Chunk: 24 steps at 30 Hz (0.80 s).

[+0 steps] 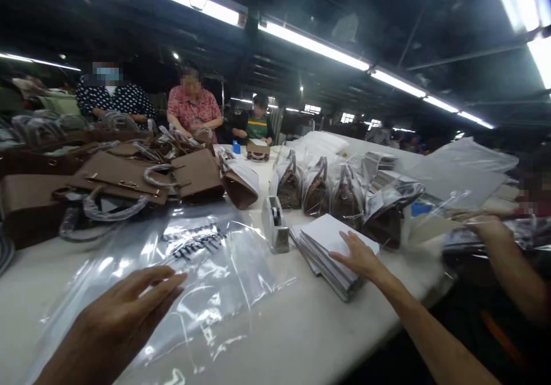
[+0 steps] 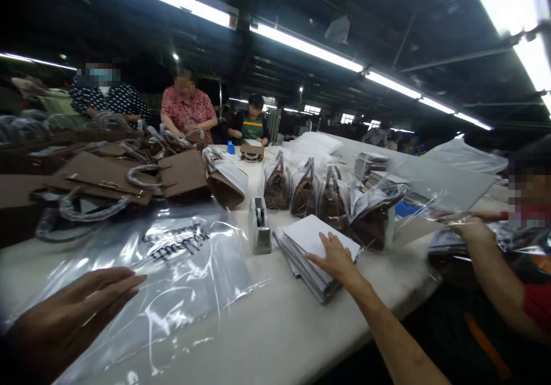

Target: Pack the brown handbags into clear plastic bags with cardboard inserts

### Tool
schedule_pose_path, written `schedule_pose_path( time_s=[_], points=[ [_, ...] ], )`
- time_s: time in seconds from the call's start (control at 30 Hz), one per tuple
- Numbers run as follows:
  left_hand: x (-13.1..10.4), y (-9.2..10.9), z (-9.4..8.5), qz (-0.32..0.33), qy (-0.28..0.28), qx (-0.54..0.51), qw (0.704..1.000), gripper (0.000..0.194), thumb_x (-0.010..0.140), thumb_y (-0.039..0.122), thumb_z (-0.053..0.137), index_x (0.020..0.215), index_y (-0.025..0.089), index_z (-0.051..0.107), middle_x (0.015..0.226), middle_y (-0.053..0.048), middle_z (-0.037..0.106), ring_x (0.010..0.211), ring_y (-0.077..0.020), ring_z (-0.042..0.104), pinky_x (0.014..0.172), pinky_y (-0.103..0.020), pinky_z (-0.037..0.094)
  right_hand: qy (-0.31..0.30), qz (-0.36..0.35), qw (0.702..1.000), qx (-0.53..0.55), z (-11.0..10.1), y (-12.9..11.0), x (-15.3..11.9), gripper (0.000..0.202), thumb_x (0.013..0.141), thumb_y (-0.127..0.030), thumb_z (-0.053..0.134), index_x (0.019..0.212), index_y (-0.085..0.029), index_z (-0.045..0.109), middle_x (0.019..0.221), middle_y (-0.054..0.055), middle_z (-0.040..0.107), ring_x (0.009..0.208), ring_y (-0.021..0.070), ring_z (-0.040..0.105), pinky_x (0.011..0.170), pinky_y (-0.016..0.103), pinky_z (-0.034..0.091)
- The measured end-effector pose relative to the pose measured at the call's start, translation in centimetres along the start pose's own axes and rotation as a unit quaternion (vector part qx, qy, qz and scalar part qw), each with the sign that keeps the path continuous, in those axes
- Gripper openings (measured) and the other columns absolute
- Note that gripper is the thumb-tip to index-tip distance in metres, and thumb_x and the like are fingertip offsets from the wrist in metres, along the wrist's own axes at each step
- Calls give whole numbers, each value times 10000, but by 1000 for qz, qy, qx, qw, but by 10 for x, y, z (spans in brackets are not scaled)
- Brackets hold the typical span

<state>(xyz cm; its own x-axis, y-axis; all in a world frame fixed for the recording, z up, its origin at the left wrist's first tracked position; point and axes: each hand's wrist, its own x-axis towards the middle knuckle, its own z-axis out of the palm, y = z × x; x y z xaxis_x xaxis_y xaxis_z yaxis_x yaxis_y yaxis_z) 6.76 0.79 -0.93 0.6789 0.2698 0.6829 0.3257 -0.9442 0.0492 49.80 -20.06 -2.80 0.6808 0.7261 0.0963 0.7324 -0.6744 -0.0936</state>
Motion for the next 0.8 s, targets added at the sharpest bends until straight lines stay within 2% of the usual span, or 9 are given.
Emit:
schedule_pose_path(
  time_s=[0.1,0.27,0.37,0.5,0.67,0.73,0.8],
  points=[
    [1,5,5,-15,-3,-5,1000,311,867,455,405,1039,289,603,1004,-31,610,845,-184,606,715,-296,488,-38,15,999,-9,8,7,13,815,739,-586,487,1351,-80,307,1389,221,258,1292,327,224,983,516,251],
    [5,13,19,-3,-17,-5,1000,327,864,474,398,993,276,624,961,-26,629,801,-168,623,673,-254,487,-41,22,999,-15,16,-27,41,891,738,-666,413,1395,-113,178,1424,219,148,1313,341,124,969,554,211],
    [4,13,23,-4,-33,-15,999,318,857,474,419,1009,278,617,974,-23,626,824,-165,621,693,-241,488,-46,12,999,-13,19,-43,57,765,769,-643,386,1347,-148,310,1360,204,305,1272,334,237,950,512,260],
    [-6,9,26,-49,-74,-32,996,300,847,485,440,1022,311,611,1001,2,621,870,-157,615,713,-220,492,-59,-18,998,-11,16,-45,64,615,783,-611,404,1228,-195,482,1192,155,508,1135,301,435,907,423,330],
    [-6,9,28,-106,-83,-96,986,304,847,508,428,1001,321,611,1004,20,614,883,-151,609,739,-217,488,-50,-39,998,4,-1,-42,67,551,740,-624,478,1116,-237,590,1104,80,592,1021,253,532,848,324,387],
    [1,11,24,-98,-94,-117,984,283,846,487,447,982,303,614,980,19,616,843,-136,615,707,-194,489,-40,-38,998,11,-13,-45,64,433,761,-553,511,970,-201,654,1004,84,628,967,239,558,829,309,398],
    [9,15,17,-95,-109,-125,982,253,849,446,467,967,281,618,952,10,615,798,-126,612,680,-187,485,-7,-21,1000,19,-28,-50,55,354,831,-436,474,860,-133,657,901,123,633,919,240,570,828,351,399]
  ],
)
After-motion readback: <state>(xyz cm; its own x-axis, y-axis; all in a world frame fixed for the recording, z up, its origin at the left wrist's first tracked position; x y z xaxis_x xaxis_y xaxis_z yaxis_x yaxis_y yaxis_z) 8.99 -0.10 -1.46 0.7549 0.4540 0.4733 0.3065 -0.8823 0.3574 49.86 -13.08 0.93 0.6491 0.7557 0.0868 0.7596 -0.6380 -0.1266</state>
